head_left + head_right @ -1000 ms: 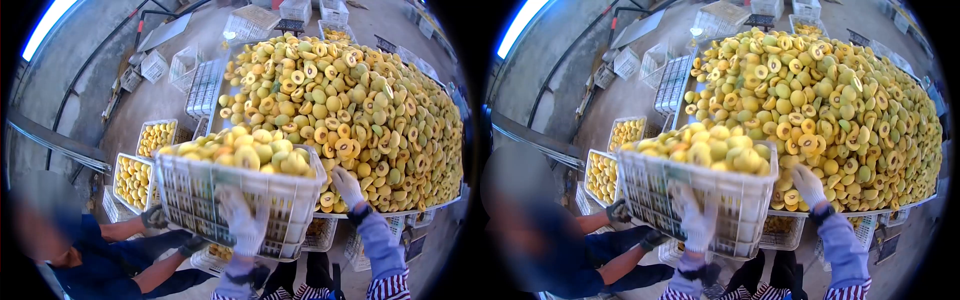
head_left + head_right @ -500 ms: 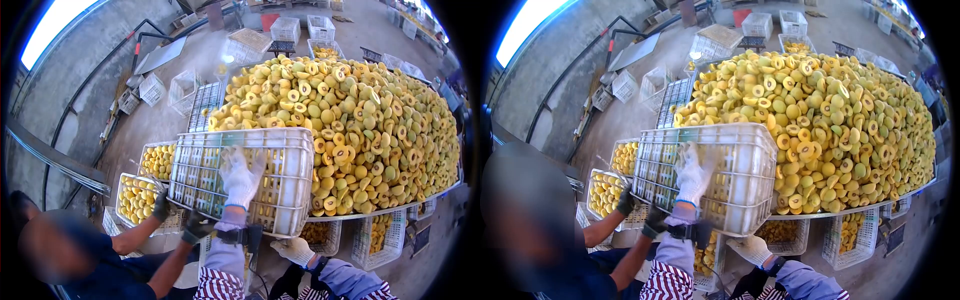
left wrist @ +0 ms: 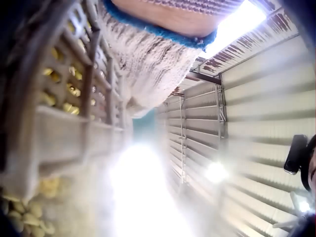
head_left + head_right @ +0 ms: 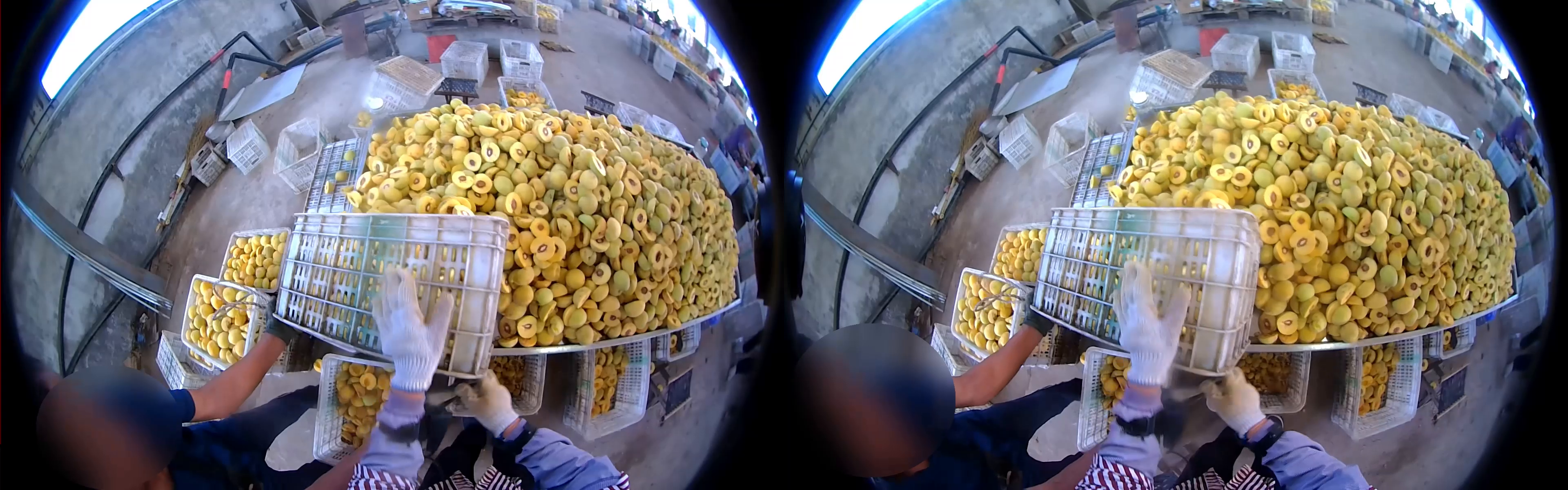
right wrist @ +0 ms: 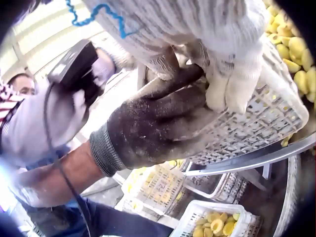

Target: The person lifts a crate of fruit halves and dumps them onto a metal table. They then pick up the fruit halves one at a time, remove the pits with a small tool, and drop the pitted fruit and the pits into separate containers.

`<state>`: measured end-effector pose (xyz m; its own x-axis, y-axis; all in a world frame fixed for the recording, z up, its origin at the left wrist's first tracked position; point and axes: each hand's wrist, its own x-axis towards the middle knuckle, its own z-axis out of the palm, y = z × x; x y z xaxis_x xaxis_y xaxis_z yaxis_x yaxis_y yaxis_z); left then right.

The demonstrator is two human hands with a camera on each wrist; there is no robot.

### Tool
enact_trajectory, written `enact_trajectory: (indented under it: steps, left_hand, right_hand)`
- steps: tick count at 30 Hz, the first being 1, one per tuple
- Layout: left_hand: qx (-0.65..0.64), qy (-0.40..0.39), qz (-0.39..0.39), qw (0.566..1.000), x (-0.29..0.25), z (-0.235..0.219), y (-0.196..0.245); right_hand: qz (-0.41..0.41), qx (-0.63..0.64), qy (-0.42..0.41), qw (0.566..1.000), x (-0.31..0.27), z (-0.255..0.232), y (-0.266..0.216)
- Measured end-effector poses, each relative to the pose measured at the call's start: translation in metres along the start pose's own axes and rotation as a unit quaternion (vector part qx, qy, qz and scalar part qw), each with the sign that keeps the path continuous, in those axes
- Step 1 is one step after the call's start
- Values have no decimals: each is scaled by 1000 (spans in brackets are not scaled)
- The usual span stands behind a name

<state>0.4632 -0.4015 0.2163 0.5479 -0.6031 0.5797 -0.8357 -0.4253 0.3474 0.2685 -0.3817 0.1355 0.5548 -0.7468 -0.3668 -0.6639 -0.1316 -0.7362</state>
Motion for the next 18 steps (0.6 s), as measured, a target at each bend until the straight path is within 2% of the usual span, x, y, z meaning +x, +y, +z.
enact_trajectory:
  steps: [1,2,4,6,8,10,11,14,16,18]
  left_hand:
    - [-18,-15,-8,1000,-18,-5,8]
    - [-38,-28,-13,999,-34,-10,15]
    - [-11,-70,1,997,-67,-22,28]
    - [-83,-66,32,994,-93,-36,51]
    - [-57,-138,61,987,-117,-57,77]
    - [-122,-190,106,968,-149,-73,85]
    - [-96,-193,126,968,-167,-84,93]
    - [-86,-290,158,940,-224,-110,94]
    - [-89,-378,141,911,-269,-123,79]
    - [-151,-309,130,930,-303,-149,80]
  right_hand:
    - [-61,32,2,998,-3,-13,12]
    - [-23,95,16,995,-3,-14,29]
    - [16,115,30,993,-11,-27,49]
    - [19,129,2,991,-30,-53,49]
    - [17,111,-28,993,-55,-67,65]
    - [20,86,-64,994,-86,-84,88]
    - [25,71,-61,995,-105,-84,110]
    - [70,72,-86,991,-169,-100,176]
    - [124,46,-62,989,-219,-101,231]
    - [197,39,-56,978,-278,-118,261]
